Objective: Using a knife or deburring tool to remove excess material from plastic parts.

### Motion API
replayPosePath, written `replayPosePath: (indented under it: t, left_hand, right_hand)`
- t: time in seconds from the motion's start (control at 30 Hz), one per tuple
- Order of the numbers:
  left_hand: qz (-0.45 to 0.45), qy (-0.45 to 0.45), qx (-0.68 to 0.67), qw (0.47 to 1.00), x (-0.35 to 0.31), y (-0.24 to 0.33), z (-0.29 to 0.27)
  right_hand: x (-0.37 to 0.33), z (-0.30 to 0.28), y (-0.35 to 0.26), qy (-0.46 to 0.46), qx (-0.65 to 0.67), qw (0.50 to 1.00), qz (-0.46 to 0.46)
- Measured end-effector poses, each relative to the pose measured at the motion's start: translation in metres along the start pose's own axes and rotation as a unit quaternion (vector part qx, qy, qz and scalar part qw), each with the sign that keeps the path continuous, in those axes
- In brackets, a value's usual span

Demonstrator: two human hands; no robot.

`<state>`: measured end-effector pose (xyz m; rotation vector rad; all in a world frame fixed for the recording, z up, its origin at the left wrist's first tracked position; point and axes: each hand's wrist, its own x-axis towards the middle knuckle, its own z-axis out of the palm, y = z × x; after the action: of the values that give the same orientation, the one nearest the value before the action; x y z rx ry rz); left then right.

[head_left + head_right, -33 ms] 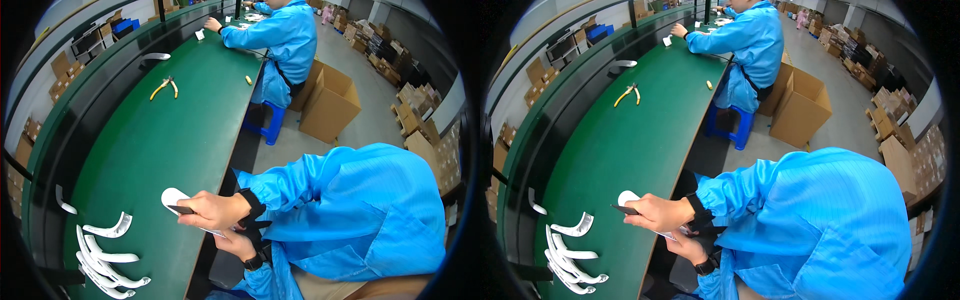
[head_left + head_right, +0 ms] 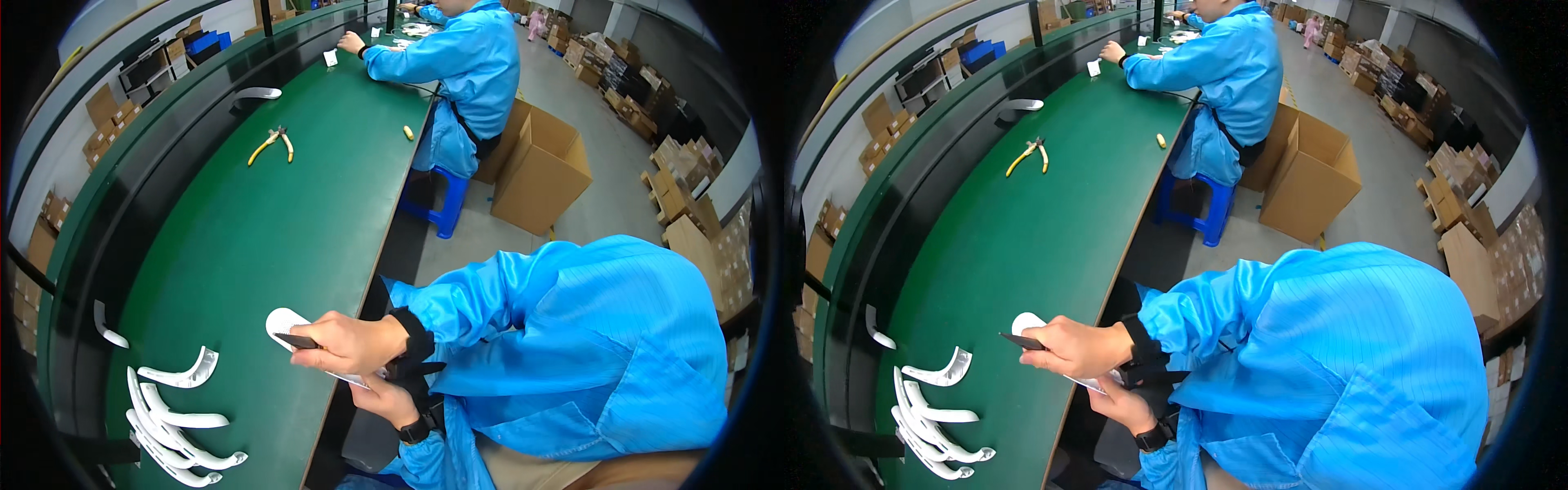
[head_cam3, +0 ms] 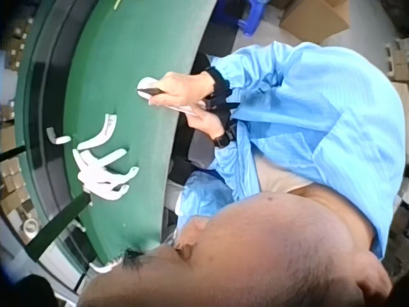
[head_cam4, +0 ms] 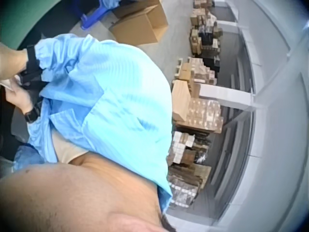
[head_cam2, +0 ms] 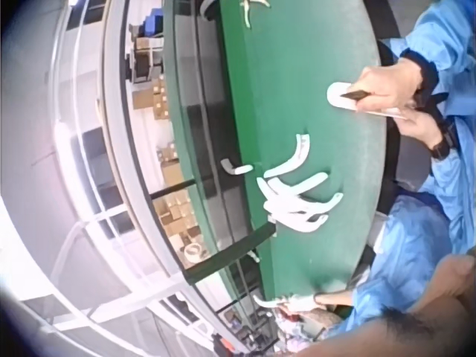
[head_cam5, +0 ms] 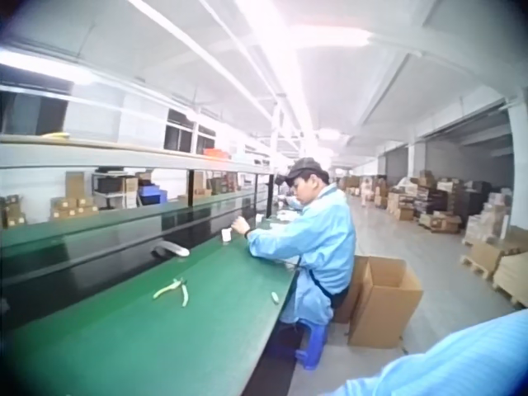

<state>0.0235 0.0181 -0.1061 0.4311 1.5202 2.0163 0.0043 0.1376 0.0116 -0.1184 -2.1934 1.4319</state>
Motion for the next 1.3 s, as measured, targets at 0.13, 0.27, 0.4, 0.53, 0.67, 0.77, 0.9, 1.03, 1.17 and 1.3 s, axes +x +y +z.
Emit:
replayPosePath:
  t: [0.13, 0.27, 0.4, 0.53, 0.67, 0.77, 0.9, 1.03, 1.17, 1.3]
  left_hand:
    - [0.032, 0.072, 0.109, 0.991, -0.007, 0.055, 0.014]
    - [0.196, 0.077, 0.45, 0.868, -0.002, 0.077, 0.0]
    - [0.331, 0.037, 0.603, 0.724, 0.016, 0.109, 0.003]
    - [0.335, -0.01, 0.647, 0.684, 0.025, 0.128, 0.01]
    - [0.366, -0.083, 0.684, 0.626, 0.023, 0.147, 0.032]
    - [0.379, -0.074, 0.692, 0.61, 0.029, 0.136, 0.035]
    - [0.355, -0.073, 0.665, 0.653, 0.041, 0.134, 0.03]
    - [0.312, -0.037, 0.564, 0.764, 0.092, 0.147, 0.011]
    - [0.252, 0.025, 0.479, 0.84, 0.178, 0.163, -0.003]
    - [0.29, 0.068, 0.535, 0.79, 0.296, 0.175, -0.042]
  right_hand:
    - [0.009, -0.032, -0.02, 0.042, 0.09, 0.992, 0.075]
    - [-0.003, -0.051, 0.012, 0.035, 0.0, 0.997, 0.068]
    - [-0.011, -0.043, 0.016, -0.061, 0.159, 0.971, 0.167]
    - [-0.008, -0.046, 0.023, -0.038, 0.356, 0.919, 0.163]
    - [-0.006, -0.045, 0.036, 0.012, 0.384, 0.91, 0.154]
    - [-0.001, -0.049, 0.033, 0.016, 0.39, 0.901, 0.187]
    - [0.01, -0.046, 0.039, 0.006, 0.37, 0.905, 0.209]
    - [0.026, -0.065, 0.061, 0.016, 0.373, 0.872, 0.317]
    - [0.021, -0.089, 0.078, 0.115, 0.431, 0.848, 0.285]
    - [0.023, -0.078, 0.085, 0.096, 0.45, 0.854, 0.244]
